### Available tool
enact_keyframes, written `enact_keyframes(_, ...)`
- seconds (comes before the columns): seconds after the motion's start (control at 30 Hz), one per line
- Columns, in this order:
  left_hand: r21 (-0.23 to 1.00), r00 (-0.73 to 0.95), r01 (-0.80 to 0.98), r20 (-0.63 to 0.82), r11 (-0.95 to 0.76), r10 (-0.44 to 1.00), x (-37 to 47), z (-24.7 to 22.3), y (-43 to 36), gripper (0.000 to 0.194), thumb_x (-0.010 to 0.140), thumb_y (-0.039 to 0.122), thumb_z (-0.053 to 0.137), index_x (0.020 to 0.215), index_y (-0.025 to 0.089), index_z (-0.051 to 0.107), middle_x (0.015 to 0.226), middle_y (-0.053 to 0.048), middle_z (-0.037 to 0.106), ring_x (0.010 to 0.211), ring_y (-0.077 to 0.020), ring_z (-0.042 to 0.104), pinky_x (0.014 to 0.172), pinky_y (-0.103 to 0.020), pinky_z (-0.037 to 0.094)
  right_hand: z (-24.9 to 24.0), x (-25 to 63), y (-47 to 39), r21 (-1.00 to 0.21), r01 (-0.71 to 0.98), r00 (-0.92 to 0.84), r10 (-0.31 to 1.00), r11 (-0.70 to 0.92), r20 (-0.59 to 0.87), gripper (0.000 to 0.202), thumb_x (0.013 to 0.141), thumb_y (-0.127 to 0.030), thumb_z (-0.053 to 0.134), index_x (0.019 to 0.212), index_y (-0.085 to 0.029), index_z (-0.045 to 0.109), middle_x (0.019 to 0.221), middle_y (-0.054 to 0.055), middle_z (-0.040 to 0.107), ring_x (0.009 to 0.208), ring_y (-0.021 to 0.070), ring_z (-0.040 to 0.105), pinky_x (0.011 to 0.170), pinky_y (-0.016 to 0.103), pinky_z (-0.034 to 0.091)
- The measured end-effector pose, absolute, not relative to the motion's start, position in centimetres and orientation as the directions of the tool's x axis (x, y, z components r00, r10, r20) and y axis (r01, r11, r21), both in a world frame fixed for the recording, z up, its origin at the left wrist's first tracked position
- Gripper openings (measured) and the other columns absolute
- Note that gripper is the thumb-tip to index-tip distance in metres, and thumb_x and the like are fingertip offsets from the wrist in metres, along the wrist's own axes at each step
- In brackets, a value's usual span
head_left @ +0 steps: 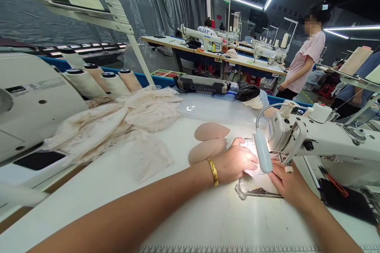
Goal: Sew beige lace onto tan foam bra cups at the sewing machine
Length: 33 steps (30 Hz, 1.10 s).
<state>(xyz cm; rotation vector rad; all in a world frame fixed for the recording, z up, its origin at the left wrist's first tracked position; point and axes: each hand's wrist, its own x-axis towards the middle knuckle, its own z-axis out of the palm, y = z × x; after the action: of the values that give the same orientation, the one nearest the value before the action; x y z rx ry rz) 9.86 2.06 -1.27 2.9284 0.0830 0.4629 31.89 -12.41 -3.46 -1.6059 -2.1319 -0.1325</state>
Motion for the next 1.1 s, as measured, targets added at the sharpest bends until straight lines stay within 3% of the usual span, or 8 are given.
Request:
enact_keyframes(0.1, 0.179, 0.947, 0.023, 0.313, -0.984, 0.079, 9.85, -1.32, 2.09, 0.028, 0.067, -0.006, 0.06, 0.077, 0.019, 0.068, 0.089, 0.0, 0.074, 0.084, -0.0186, 0.062, 0.1, -0.044, 0.028, -3.09, 31.78, -12.67, -0.183, 0.923, -0.229, 0.863, 0.34, 0.45, 0.033, 0.103, -0.022, 0.048, 0.13, -0.027, 0.067, 0.123, 0.006, 0.074, 0.109, 0.0279, 0.065, 0.095, 0.046, 0.055)
enact_keyframes(0.3, 0.205, 0.937, 0.023, 0.338, -0.979, 0.093, 9.76, -1.17, 2.04, 0.028, 0.069, -0.005, 0.062, 0.078, 0.02, 0.069, 0.089, 0.001, 0.074, 0.087, -0.019, 0.063, 0.102, -0.044, 0.025, -2.73, 31.92, -13.19, -0.204, 0.916, -0.192, 0.824, 0.345, 0.533, 0.019, 0.104, -0.023, 0.047, 0.1, -0.024, 0.066, 0.097, 0.006, 0.074, 0.088, 0.025, 0.068, 0.078, 0.041, 0.058)
enact_keyframes(0.47, 0.227, 0.925, 0.012, 0.368, -0.974, 0.098, 9.77, -1.15, 2.03, 0.024, 0.075, -0.003, 0.062, 0.078, 0.02, 0.069, 0.089, 0.0, 0.075, 0.084, -0.0191, 0.063, 0.101, -0.047, 0.023, -3.55, 32.3, -12.91, -0.28, 0.914, -0.091, 0.822, 0.293, 0.562, 0.014, 0.105, -0.026, 0.047, 0.103, -0.022, 0.06, 0.099, 0.011, 0.07, 0.091, 0.0265, 0.068, 0.074, 0.042, 0.059)
enact_keyframes(0.7, 0.157, 0.922, 0.011, 0.382, -0.987, 0.071, 9.84, -1.37, 1.68, 0.034, 0.065, -0.007, 0.061, 0.083, 0.02, 0.07, 0.092, 0.001, 0.076, 0.085, -0.0196, 0.065, 0.1, -0.045, 0.024, -3.31, 31.9, -13.06, -0.365, 0.898, -0.031, 0.864, 0.245, 0.502, 0.016, 0.106, -0.029, 0.045, 0.107, -0.023, 0.059, 0.104, 0.011, 0.069, 0.097, 0.027, 0.069, 0.07, 0.039, 0.059)
enact_keyframes(0.97, 0.132, 0.911, -0.001, 0.409, -0.991, 0.053, 9.7, -1.64, 1.55, 0.024, 0.066, -0.004, 0.059, 0.072, 0.018, 0.065, 0.083, 0.0, 0.074, 0.081, -0.0197, 0.063, 0.096, -0.045, 0.028, -3.64, 32.05, -13.05, -0.309, 0.913, -0.066, 0.843, 0.267, 0.534, 0.015, 0.105, -0.027, 0.046, 0.105, -0.021, 0.06, 0.101, 0.012, 0.069, 0.097, 0.0281, 0.069, 0.074, 0.042, 0.06)
enact_keyframes(1.1, 0.155, 0.914, 0.003, 0.4, -0.988, 0.066, 9.59, -1.37, 1.51, 0.025, 0.067, -0.004, 0.059, 0.075, 0.019, 0.066, 0.091, -0.001, 0.075, 0.086, -0.0201, 0.063, 0.096, -0.045, 0.029, -3.53, 32.01, -13.14, -0.305, 0.916, -0.062, 0.843, 0.26, 0.534, 0.014, 0.104, -0.026, 0.046, 0.106, -0.022, 0.06, 0.102, 0.011, 0.068, 0.099, 0.0276, 0.069, 0.078, 0.042, 0.06)
